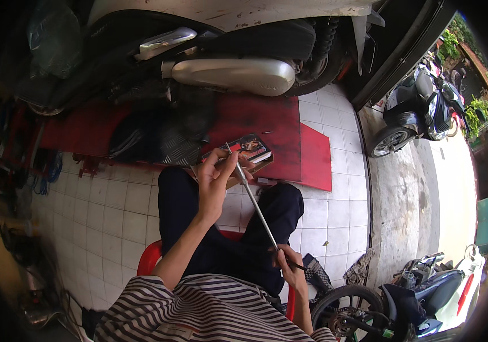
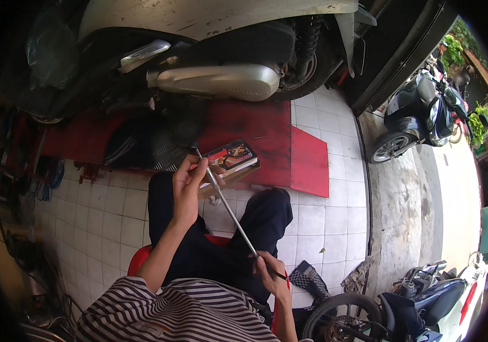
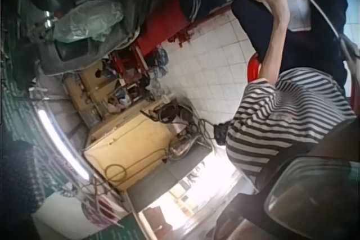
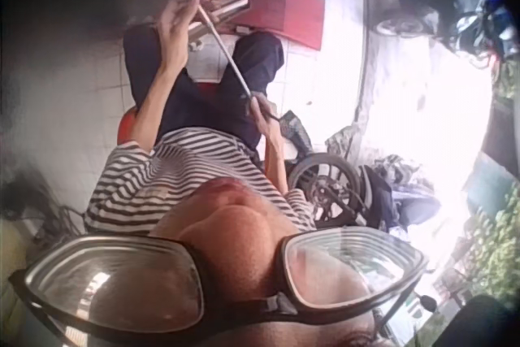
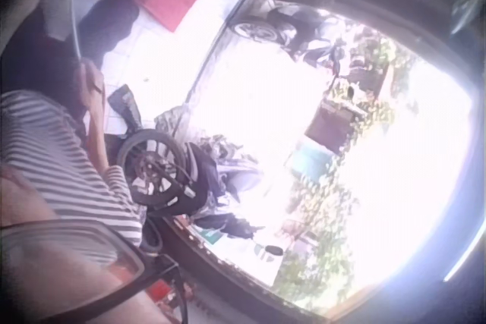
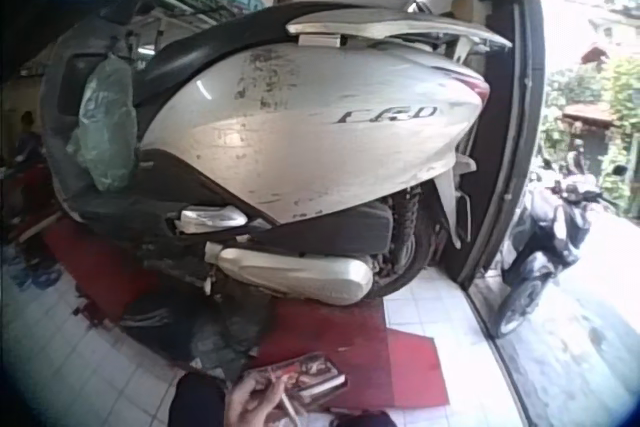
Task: The person turns a screw on the side cover of a scooter using a T-handle wrench while holding a cardboard box.
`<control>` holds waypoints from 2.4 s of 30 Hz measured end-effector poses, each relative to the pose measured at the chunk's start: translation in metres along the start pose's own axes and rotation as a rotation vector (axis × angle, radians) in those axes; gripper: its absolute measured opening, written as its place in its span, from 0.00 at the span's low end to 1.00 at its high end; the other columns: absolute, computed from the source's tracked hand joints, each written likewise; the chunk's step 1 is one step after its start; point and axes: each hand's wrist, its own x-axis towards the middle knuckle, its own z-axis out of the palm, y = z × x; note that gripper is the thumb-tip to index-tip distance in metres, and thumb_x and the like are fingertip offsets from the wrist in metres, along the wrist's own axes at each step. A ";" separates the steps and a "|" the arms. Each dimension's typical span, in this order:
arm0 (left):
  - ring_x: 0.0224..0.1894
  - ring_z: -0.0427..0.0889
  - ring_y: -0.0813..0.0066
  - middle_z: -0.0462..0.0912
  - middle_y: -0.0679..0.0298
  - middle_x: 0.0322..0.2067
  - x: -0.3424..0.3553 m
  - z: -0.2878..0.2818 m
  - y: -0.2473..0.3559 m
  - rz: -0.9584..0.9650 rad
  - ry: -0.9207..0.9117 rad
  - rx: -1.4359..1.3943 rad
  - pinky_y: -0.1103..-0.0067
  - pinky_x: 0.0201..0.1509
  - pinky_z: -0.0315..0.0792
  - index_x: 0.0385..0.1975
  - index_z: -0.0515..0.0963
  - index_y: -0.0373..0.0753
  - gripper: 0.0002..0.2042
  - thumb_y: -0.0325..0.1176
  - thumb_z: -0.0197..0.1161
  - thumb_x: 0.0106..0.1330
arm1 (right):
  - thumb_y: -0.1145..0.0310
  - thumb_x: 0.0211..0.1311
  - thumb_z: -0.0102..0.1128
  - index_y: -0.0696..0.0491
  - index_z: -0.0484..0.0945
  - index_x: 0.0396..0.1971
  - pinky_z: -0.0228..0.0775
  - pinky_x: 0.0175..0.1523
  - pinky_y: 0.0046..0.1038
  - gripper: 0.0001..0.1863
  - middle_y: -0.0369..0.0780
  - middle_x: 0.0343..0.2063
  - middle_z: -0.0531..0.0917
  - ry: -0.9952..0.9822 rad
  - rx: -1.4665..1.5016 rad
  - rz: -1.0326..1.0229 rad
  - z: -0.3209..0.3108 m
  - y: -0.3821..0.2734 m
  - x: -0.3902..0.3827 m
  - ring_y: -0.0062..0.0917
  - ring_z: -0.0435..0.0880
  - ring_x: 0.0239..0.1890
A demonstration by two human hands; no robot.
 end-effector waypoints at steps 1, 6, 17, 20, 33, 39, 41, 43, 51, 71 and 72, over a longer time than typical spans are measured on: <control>0.31 0.87 0.72 0.87 0.52 0.33 0.004 0.004 -0.006 -0.035 0.001 -0.008 0.79 0.38 0.78 0.40 0.74 0.36 0.10 0.37 0.55 0.78 | 0.67 0.78 0.49 0.60 0.80 0.46 0.66 0.30 0.19 0.13 0.35 0.21 0.78 -0.017 0.013 -0.005 0.004 0.000 0.000 0.15 0.74 0.23; 0.25 0.83 0.76 0.85 0.58 0.27 0.018 0.024 -0.034 -0.085 0.012 0.007 0.80 0.33 0.75 0.40 0.74 0.39 0.11 0.40 0.53 0.79 | 0.67 0.78 0.51 0.58 0.78 0.46 0.64 0.26 0.17 0.11 0.34 0.22 0.79 -0.010 0.142 0.061 0.026 -0.003 -0.005 0.12 0.73 0.20; 0.19 0.80 0.79 0.84 0.59 0.24 0.023 0.027 -0.063 -0.059 -0.221 0.143 0.85 0.23 0.69 0.60 0.62 0.41 0.15 0.41 0.46 0.81 | 0.67 0.78 0.49 0.58 0.71 0.56 0.51 0.19 0.16 0.14 0.31 0.18 0.70 0.162 0.258 -0.048 0.092 -0.024 0.006 0.10 0.63 0.14; 0.19 0.80 0.78 0.84 0.58 0.23 0.052 0.029 -0.075 0.025 -0.281 0.212 0.84 0.22 0.69 0.61 0.61 0.40 0.17 0.42 0.48 0.81 | 0.63 0.79 0.49 0.57 0.75 0.53 0.43 0.20 0.16 0.15 0.27 0.17 0.64 0.303 0.282 -0.059 0.083 -0.036 0.026 0.07 0.56 0.15; 0.28 0.83 0.83 0.86 0.63 0.35 0.193 0.068 -0.061 -0.220 -0.535 0.073 0.83 0.29 0.73 0.64 0.65 0.45 0.25 0.42 0.64 0.72 | 0.62 0.77 0.53 0.56 0.80 0.52 0.37 0.22 0.18 0.15 0.24 0.18 0.59 0.491 0.339 -0.141 0.013 -0.106 0.122 0.07 0.51 0.19; 0.29 0.83 0.84 0.85 0.68 0.36 0.235 0.084 -0.077 -0.276 -0.472 0.062 0.82 0.30 0.75 0.61 0.68 0.47 0.21 0.42 0.63 0.72 | 0.62 0.77 0.53 0.56 0.81 0.52 0.37 0.22 0.18 0.15 0.24 0.18 0.58 0.484 0.354 -0.135 -0.013 -0.112 0.165 0.06 0.51 0.19; 0.31 0.81 0.83 0.86 0.66 0.36 0.240 0.087 -0.083 -0.279 -0.440 0.085 0.82 0.30 0.74 0.60 0.69 0.48 0.19 0.41 0.62 0.72 | 0.62 0.77 0.54 0.56 0.80 0.53 0.41 0.22 0.17 0.15 0.24 0.19 0.61 0.467 0.367 -0.122 -0.021 -0.110 0.172 0.06 0.54 0.19; 0.31 0.80 0.82 0.87 0.66 0.36 0.247 0.088 -0.086 -0.277 -0.428 0.102 0.82 0.29 0.73 0.59 0.69 0.48 0.18 0.41 0.61 0.73 | 0.63 0.76 0.55 0.56 0.79 0.54 0.47 0.23 0.16 0.15 0.24 0.21 0.66 0.432 0.388 -0.100 -0.029 -0.111 0.178 0.06 0.60 0.21; 0.28 0.79 0.84 0.88 0.67 0.35 0.271 0.095 -0.082 -0.314 -0.376 0.124 0.83 0.28 0.72 0.56 0.74 0.48 0.15 0.40 0.61 0.72 | 0.63 0.75 0.56 0.58 0.79 0.54 0.49 0.23 0.16 0.16 0.26 0.23 0.69 0.427 0.318 -0.071 -0.050 -0.123 0.199 0.07 0.62 0.22; 0.24 0.75 0.89 0.89 0.66 0.32 0.348 0.107 -0.089 -0.317 -0.329 0.097 0.87 0.24 0.69 0.41 0.78 0.46 0.06 0.38 0.63 0.71 | 0.65 0.75 0.56 0.65 0.78 0.55 0.60 0.29 0.17 0.19 0.27 0.24 0.74 0.500 0.030 -0.122 -0.063 -0.156 0.264 0.09 0.68 0.26; 0.24 0.75 0.89 0.89 0.66 0.32 0.352 0.107 -0.087 -0.330 -0.331 0.098 0.87 0.24 0.69 0.40 0.78 0.45 0.05 0.38 0.62 0.72 | 0.65 0.75 0.56 0.65 0.79 0.55 0.59 0.29 0.17 0.19 0.27 0.24 0.73 0.495 0.069 -0.094 -0.063 -0.164 0.269 0.09 0.67 0.26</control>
